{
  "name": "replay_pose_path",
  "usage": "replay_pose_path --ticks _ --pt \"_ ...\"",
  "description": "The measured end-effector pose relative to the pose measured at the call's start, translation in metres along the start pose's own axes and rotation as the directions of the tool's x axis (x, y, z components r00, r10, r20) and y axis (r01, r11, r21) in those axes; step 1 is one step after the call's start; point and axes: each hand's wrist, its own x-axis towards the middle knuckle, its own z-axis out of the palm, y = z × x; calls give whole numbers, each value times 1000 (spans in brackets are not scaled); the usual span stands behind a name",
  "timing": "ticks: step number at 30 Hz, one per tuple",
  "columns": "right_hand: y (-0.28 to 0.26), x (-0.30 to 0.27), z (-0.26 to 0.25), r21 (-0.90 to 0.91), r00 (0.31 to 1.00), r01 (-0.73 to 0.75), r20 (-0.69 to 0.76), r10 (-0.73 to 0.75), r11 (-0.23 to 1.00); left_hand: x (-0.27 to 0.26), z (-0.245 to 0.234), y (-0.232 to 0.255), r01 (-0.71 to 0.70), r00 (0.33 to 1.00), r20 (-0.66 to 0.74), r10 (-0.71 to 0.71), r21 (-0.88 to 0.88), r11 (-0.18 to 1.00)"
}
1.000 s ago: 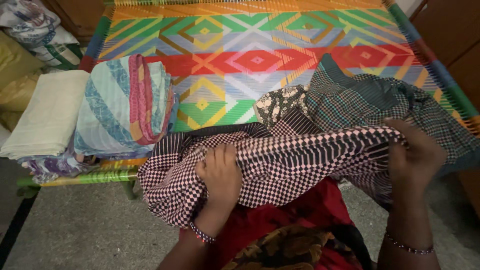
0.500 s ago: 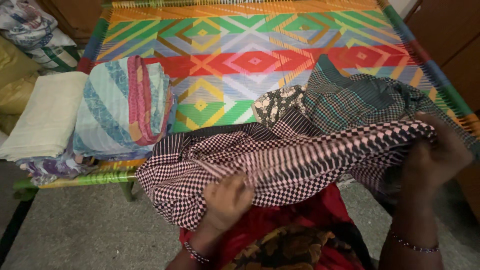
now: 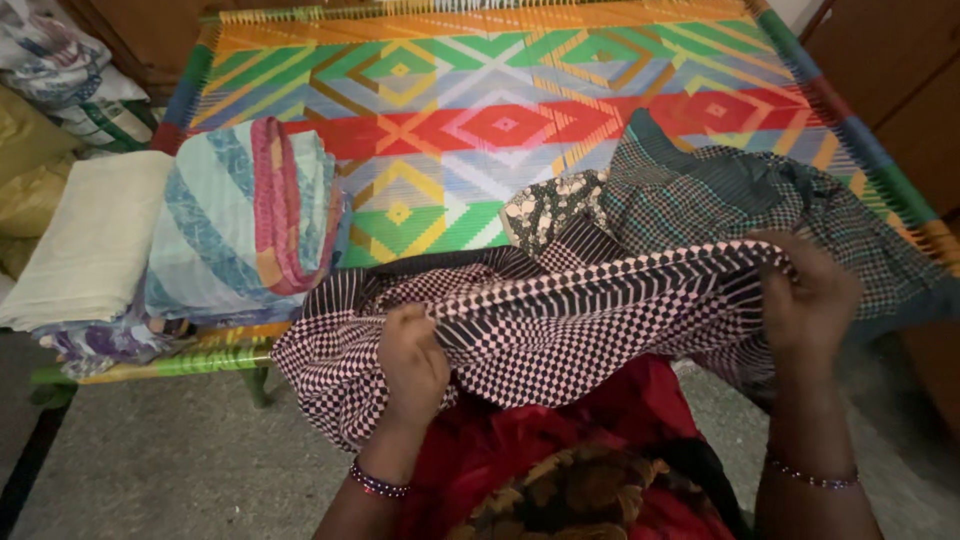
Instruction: The person folds a single checkered cloth by hand on a colorful woven mat. They smooth and align the edges, fold the cloth in half multiple times, and place the finished folded piece on the mat.
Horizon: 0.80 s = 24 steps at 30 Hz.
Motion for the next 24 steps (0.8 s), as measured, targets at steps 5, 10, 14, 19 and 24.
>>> replay_pose_path --ticks 5,10,14,19,24 --pt "8 -1 4 -25 998 -45 -52 44 999 -12 -12 -3 -274 932 296 211 188 943" --pt "16 -7 7 33 999 -9 -52 11 999 -13 -13 22 -249 928 330 171 210 945" --pt "17 -6 8 -73 996 -74 -58 70 995 -3 -11 39 -183 929 357 97 215 959" --pt "16 -6 8 -140 993 -110 -48 104 984 9 -9 49 -69 901 432 -24 198 978" --pt "17 -7 10 -114 998 -33 -58 26 993 21 -4 57 64 838 513 -185 244 968"
